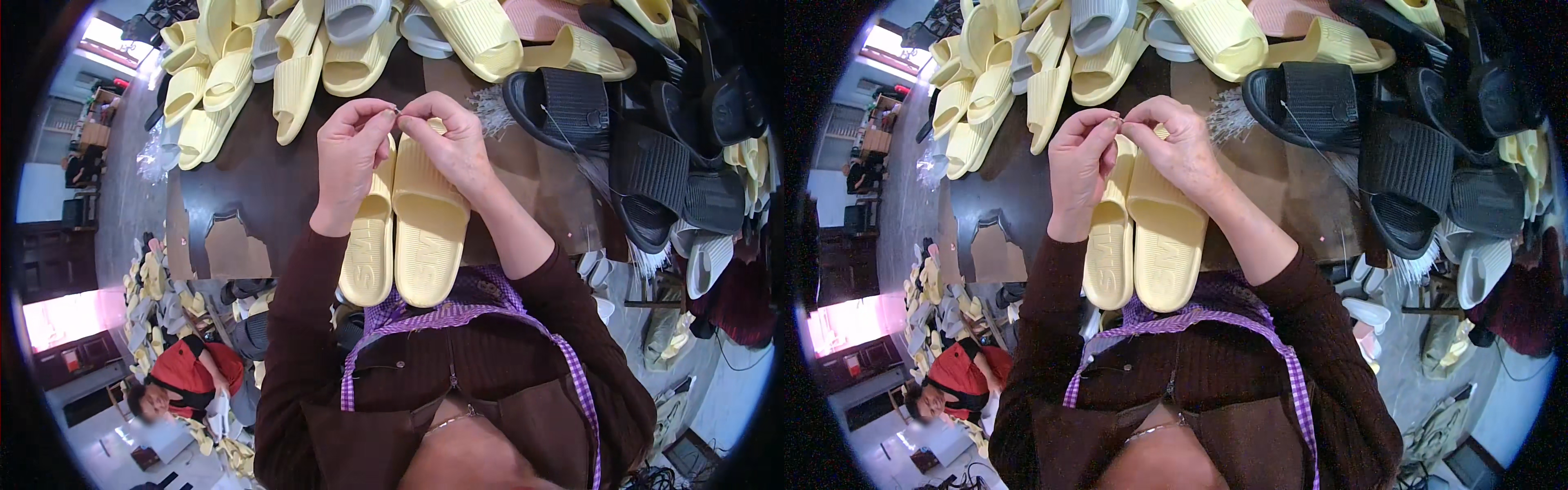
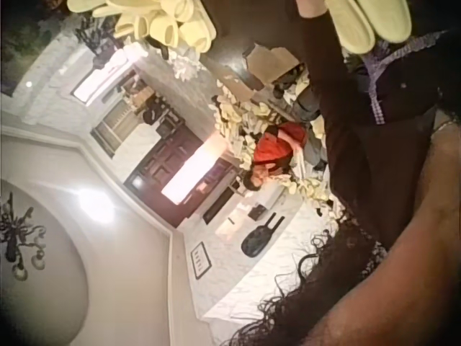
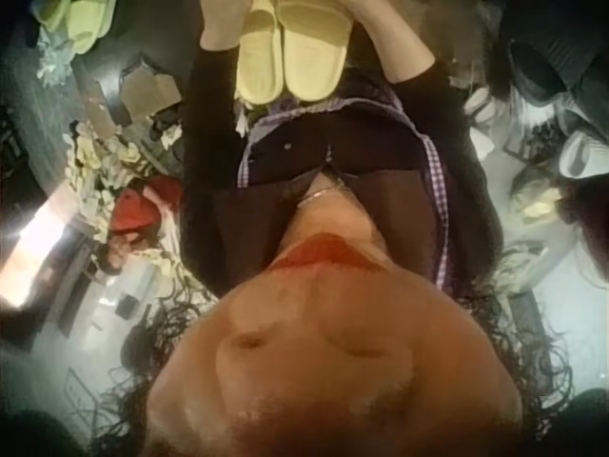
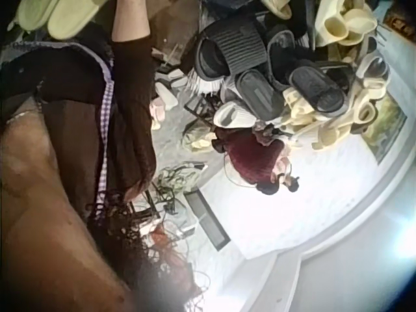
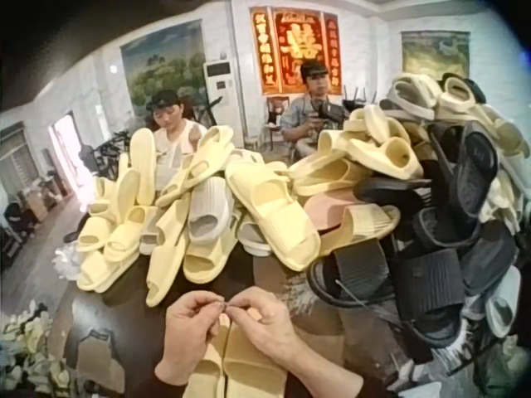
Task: The person pairs slippers by threading plastic tag fasteners through each pair by hand and setting the attached slippers onto a pile.
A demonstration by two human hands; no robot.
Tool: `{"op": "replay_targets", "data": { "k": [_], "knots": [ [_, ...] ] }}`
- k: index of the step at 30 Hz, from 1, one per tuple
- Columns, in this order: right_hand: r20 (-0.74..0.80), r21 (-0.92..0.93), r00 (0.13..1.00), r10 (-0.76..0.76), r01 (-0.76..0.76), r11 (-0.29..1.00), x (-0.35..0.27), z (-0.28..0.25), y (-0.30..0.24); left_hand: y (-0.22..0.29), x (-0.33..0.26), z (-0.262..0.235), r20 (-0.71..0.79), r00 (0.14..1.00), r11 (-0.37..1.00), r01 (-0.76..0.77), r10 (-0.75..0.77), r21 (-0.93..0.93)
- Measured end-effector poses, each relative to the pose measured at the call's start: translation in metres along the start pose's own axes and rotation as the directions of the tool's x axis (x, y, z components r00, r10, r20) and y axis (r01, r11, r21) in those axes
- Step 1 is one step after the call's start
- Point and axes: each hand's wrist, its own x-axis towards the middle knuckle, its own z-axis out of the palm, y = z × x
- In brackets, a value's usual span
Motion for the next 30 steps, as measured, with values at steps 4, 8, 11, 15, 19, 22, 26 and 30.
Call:
{"op": "replay_targets", "data": {
  "k": [4, 8, 11, 15, 19, 22, 26, 30],
  "knots": [
    [-0.013, -0.054, 1.000, 0.016, -0.016, 0.998, 0.000, 0.000, -0.001, -0.005, -0.003, 0.002, -0.013, 0.999, 0.999, -0.032, 0.032, -0.022],
    [-0.005, -0.097, 1.000, 0.007, -0.008, 0.995, -0.001, -0.001, -0.003, -0.008, -0.002, 0.002, -0.006, 0.999, 0.997, -0.051, 0.051, -0.051],
    [-0.007, -0.081, 1.000, 0.017, -0.018, 0.997, -0.001, -0.002, 0.000, -0.009, -0.001, 0.003, -0.002, 0.999, 0.998, -0.049, 0.049, -0.046],
    [-0.010, -0.107, 1.000, -0.005, 0.004, 0.994, -0.001, -0.002, 0.000, -0.010, -0.002, 0.002, 0.001, 0.999, 0.999, -0.035, 0.035, -0.041],
    [0.000, -0.117, 1.000, 0.010, -0.010, 0.993, -0.001, -0.003, -0.002, -0.011, -0.002, 0.000, 0.006, 1.000, 0.999, -0.023, 0.023, -0.033],
    [0.007, -0.133, 1.000, 0.021, -0.020, 0.991, -0.001, -0.004, -0.005, -0.012, -0.001, -0.001, 0.017, 1.000, 1.000, -0.014, 0.015, -0.024],
    [0.020, -0.163, 1.000, 0.011, -0.008, 0.987, 0.000, -0.008, -0.009, -0.011, 0.000, -0.003, 0.040, 0.999, 1.000, 0.011, -0.010, -0.011],
    [0.051, -0.179, 0.999, -0.014, 0.023, 0.984, 0.000, -0.012, -0.010, -0.009, 0.002, -0.006, 0.065, 0.996, 0.998, 0.063, -0.064, 0.018]
  ]
}}
